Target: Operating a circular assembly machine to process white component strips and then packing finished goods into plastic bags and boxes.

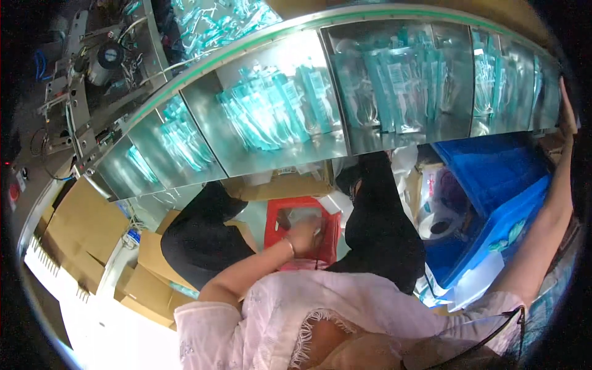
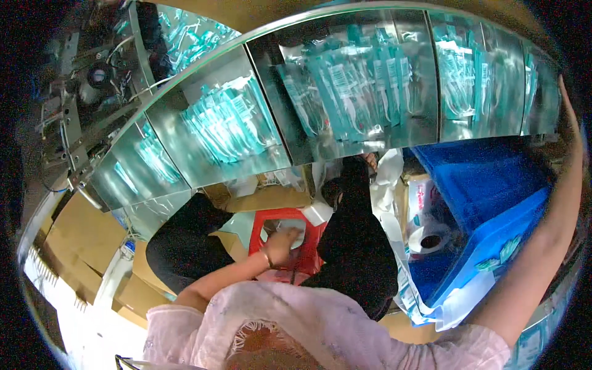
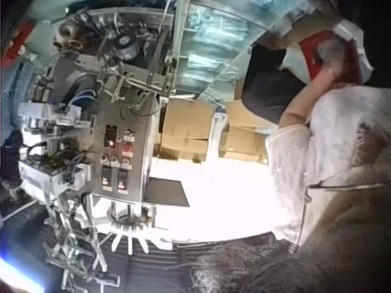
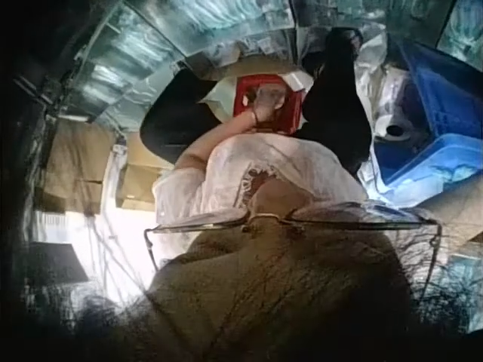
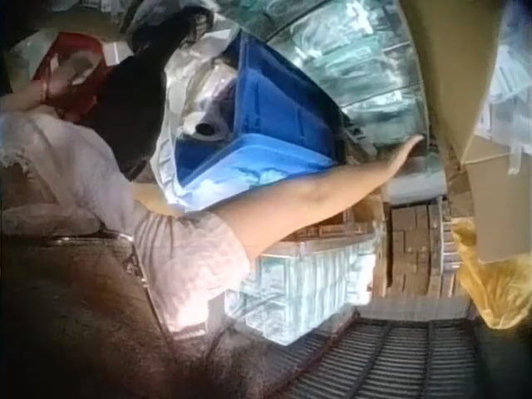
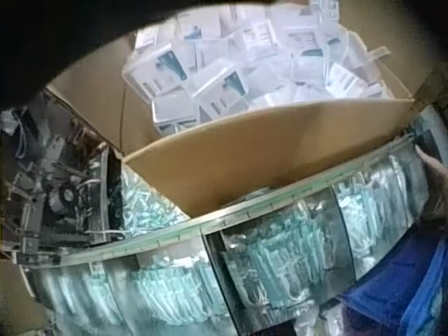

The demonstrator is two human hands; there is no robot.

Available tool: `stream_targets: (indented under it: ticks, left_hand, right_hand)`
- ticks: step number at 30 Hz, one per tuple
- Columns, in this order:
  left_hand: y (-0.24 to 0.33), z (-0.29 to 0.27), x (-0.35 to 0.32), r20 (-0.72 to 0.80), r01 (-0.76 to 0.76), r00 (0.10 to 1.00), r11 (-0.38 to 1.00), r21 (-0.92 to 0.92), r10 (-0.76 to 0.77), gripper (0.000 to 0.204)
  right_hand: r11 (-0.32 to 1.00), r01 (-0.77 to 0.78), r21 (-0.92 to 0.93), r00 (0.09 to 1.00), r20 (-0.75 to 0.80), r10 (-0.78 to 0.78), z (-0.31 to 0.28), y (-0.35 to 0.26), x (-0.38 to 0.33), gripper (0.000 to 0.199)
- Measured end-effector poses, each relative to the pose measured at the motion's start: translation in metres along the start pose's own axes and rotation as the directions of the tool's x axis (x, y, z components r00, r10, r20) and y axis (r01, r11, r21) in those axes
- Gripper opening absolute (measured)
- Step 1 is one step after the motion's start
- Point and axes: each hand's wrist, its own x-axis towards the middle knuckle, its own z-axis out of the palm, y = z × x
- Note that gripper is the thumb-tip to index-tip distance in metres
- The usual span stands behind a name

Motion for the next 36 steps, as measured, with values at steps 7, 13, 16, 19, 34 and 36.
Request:
stream_targets:
  ticks: [7,13,16,19,34,36]
  left_hand:
    - [-0.040,-0.065,0.070,-0.421,0.059,0.897,0.906,0.419,0.137,0.054]
    - [-0.033,-0.060,0.111,-0.346,0.185,0.938,0.836,0.517,0.006,0.063]
    - [-0.051,-0.055,0.130,-0.411,0.071,0.911,0.974,0.217,0.025,0.055]
    - [-0.089,-0.047,0.161,-0.304,-0.053,0.921,0.694,-0.718,-0.245,0.050]
    - [-0.040,-0.045,-0.107,0.424,0.221,0.899,0.725,-0.652,0.107,0.044]
    - [-0.014,-0.036,-0.154,-0.154,-0.101,0.985,0.974,-0.202,0.070,0.056]
  right_hand:
    - [0.975,-0.109,0.196,0.982,0.172,0.075,0.009,-0.035,-0.034,0.073]
    - [0.785,-0.338,0.518,0.838,0.546,0.001,0.009,-0.054,-0.043,0.103]
    - [0.822,-0.156,0.548,0.943,0.331,-0.042,0.011,-0.061,-0.051,0.110]
    - [0.870,-0.046,0.490,0.992,0.122,-0.016,0.007,-0.064,-0.060,0.098]
    - [-0.299,0.123,0.946,0.983,-0.157,-0.091,0.021,-0.187,-0.250,0.035]
    - [-0.383,0.000,0.924,0.976,-0.084,-0.203,0.045,-0.222,-0.316,0.040]
